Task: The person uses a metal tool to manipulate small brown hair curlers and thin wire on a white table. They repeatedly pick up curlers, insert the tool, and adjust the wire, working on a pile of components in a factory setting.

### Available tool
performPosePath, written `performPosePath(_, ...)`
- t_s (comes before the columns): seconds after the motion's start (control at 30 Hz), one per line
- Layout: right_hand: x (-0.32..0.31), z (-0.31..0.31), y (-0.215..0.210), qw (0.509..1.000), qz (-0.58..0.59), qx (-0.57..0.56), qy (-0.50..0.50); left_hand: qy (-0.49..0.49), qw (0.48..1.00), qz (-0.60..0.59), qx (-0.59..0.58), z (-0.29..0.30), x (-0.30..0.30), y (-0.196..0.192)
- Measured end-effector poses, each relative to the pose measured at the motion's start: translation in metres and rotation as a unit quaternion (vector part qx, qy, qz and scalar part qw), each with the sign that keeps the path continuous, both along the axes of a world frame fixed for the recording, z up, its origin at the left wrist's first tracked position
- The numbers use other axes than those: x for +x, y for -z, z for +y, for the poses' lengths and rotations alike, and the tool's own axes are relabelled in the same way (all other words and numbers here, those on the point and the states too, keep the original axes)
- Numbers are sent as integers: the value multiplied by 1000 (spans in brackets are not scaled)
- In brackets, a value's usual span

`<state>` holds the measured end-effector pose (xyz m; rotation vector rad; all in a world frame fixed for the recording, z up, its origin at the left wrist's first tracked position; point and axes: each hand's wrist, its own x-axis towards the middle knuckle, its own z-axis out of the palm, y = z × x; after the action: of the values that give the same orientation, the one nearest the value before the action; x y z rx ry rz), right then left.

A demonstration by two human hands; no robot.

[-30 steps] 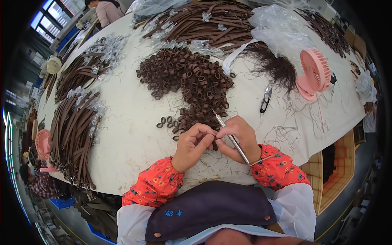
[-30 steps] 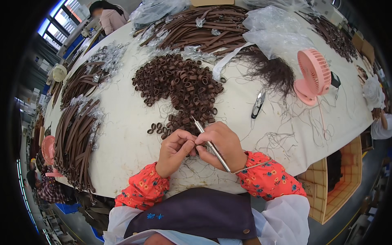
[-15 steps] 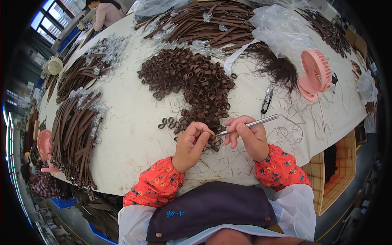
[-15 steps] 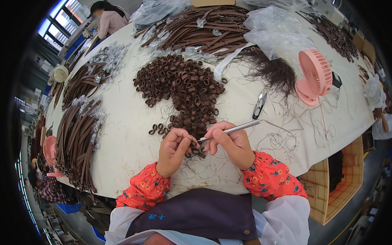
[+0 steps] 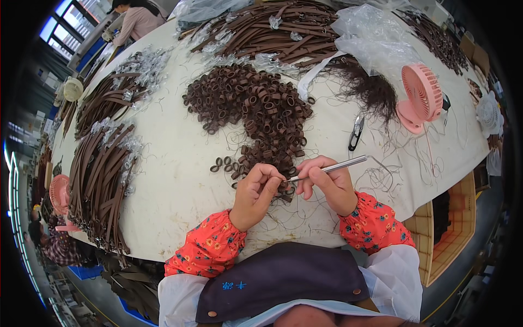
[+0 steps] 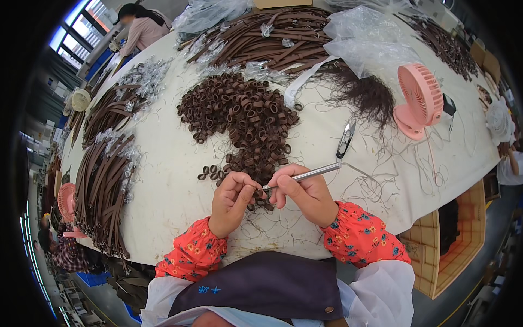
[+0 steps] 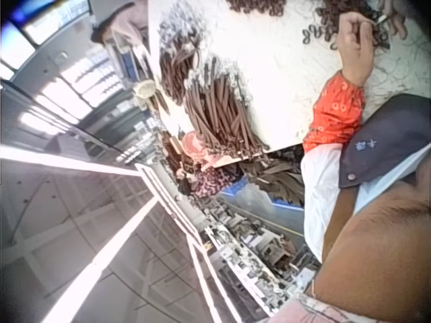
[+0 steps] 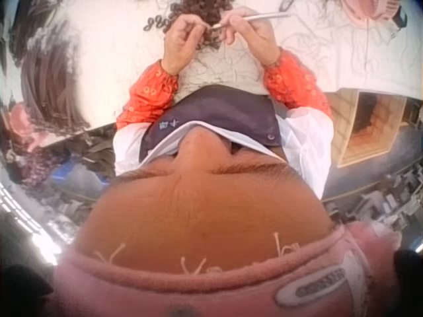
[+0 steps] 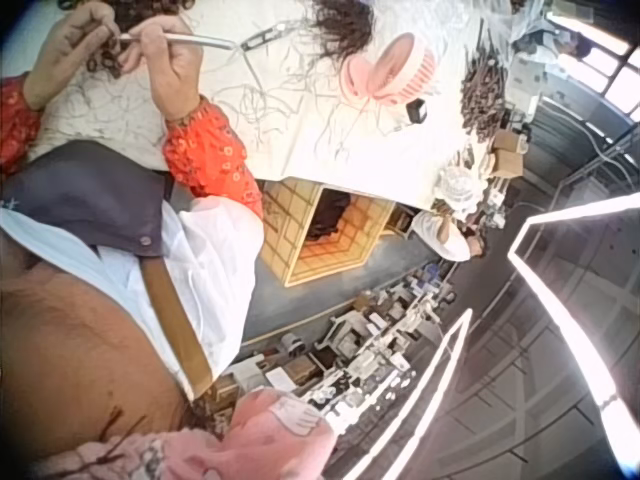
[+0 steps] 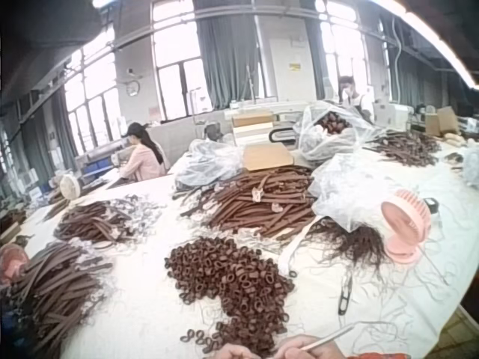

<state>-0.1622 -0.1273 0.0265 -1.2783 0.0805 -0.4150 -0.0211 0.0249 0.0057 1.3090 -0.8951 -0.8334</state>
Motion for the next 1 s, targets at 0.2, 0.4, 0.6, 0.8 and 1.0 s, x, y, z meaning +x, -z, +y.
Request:
performPosePath(0.2, 3, 2, 5, 990, -27, -112, 80, -16, 999, -16, -23, -2, -2, -2)
performPosePath(0.4, 12, 8, 3, 880, -59, -446, 152, -33, 999, 8, -5, -3, -6, 0)
performPosePath(0.6, 6, 12, 1, 980, 9, -163, 116, -37, 998, 30, -33, -5, -4, 1)
performPosePath(0.8, 0, 1, -1, 999, -12, -5, 36, -12, 999, 25, -20, -3, -1, 0)
performPosePath(1.0, 0, 1, -2, 1000, 10, 22, -6, -12, 1000, 17, -16, -3, -2, -2)
